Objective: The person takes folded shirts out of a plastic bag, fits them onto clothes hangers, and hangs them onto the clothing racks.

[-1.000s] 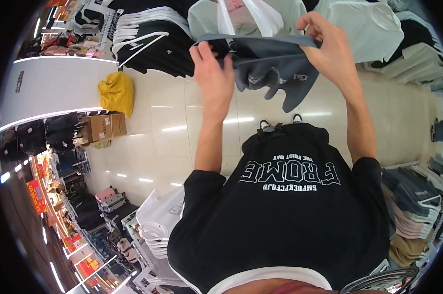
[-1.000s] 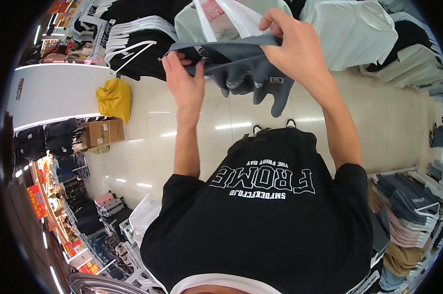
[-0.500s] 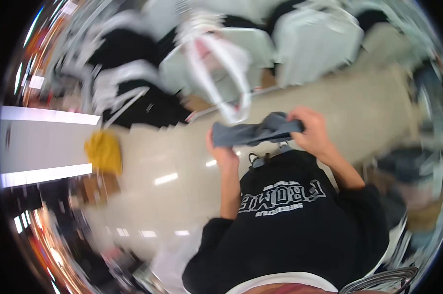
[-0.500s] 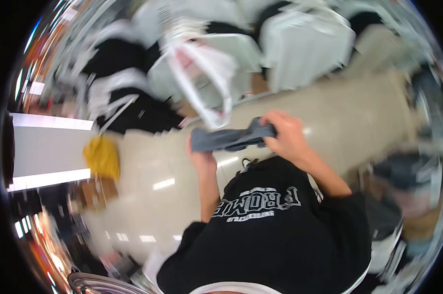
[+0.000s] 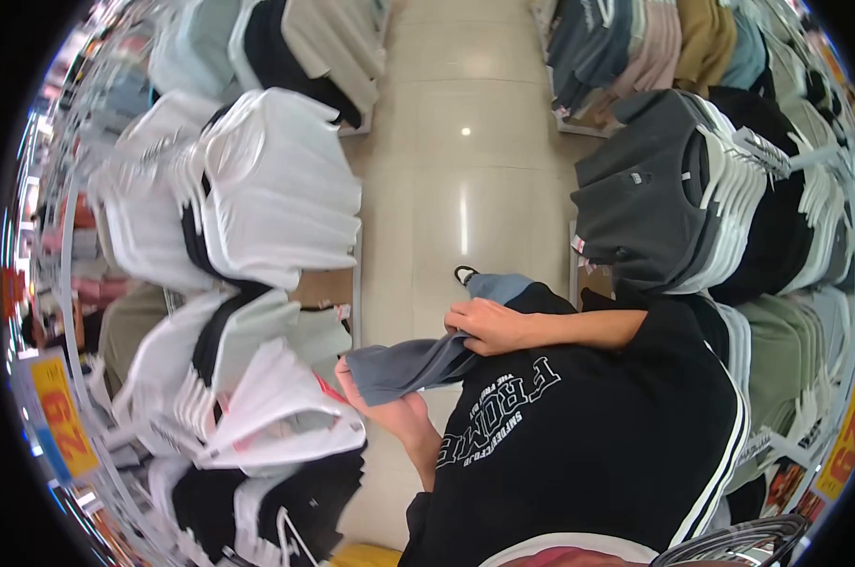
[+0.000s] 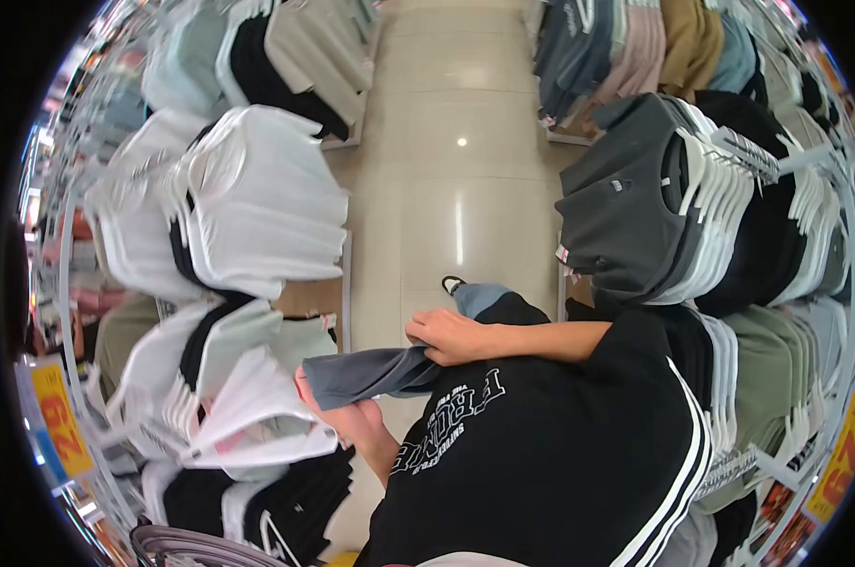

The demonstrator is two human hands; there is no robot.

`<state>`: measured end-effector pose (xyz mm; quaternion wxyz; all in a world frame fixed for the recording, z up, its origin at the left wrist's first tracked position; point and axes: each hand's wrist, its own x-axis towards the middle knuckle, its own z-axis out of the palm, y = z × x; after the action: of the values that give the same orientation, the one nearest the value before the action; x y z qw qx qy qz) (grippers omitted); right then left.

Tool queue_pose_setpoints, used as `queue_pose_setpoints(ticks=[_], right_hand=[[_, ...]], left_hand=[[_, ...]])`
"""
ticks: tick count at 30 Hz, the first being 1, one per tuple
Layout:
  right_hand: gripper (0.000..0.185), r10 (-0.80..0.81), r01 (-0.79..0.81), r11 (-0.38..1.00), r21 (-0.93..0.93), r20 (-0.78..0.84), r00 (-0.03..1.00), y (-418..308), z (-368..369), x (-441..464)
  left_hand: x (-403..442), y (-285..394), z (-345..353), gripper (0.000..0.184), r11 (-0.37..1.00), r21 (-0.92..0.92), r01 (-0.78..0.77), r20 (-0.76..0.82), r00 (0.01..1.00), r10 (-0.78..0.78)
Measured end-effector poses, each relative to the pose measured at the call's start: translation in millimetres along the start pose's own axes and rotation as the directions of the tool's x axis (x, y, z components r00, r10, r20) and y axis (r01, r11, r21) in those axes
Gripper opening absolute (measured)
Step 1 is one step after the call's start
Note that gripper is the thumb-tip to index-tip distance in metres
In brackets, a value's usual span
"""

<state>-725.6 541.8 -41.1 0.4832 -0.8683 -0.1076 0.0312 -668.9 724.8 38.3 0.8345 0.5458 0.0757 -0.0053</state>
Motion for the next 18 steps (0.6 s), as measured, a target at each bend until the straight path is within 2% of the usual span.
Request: queue_pose_setpoints(ticks=[4,7,8,12,13,14,17,18], right_hand=[[0.029,0.056,-0.047,0.993,0.107,-0.080,0.995,21,-37,9],[0.032,0.126,-0.097,0.978,0.184,-0.152,0.980,39,-63,25],[0.033,0.141,-0.102,0.974,0.202,-0.190,0.972,45,-73,32],[0.033,0.226,-0.156,0.954,0.256,-0.272,0.936,67,-120,59],[0.035,0.111,-0.037,0.984,0.174,-0.439,0.892,81,-119,68],[0.034,0.131,-0.032,0.978,0.204,-0.493,0.860,88,-125,74],[0.034,0.212,-0.045,0.957,0.287,-0.581,0.786,94,-160,83],[0.035,0.245,-0.053,0.946,0.320,-0.599,0.762,93,-173,83]], left_hand=[[27,-20,54,0.008,0.996,0.021,0.092,0.098,0.991,-0.093],[54,-40,90,0.007,0.992,0.088,0.094,0.207,0.972,-0.110],[64,-43,104,0.007,0.988,0.090,0.128,0.181,0.973,-0.142],[101,-46,152,0.007,0.986,0.154,0.059,0.245,0.965,-0.096],[112,-49,158,0.008,0.985,0.168,0.041,0.268,0.960,-0.085],[122,-50,164,0.008,0.984,0.176,0.027,0.290,0.954,-0.078],[144,-49,195,0.011,0.988,0.116,0.099,0.210,0.970,-0.121],[162,-59,191,0.014,0.991,0.125,0.044,0.183,0.981,-0.067]])
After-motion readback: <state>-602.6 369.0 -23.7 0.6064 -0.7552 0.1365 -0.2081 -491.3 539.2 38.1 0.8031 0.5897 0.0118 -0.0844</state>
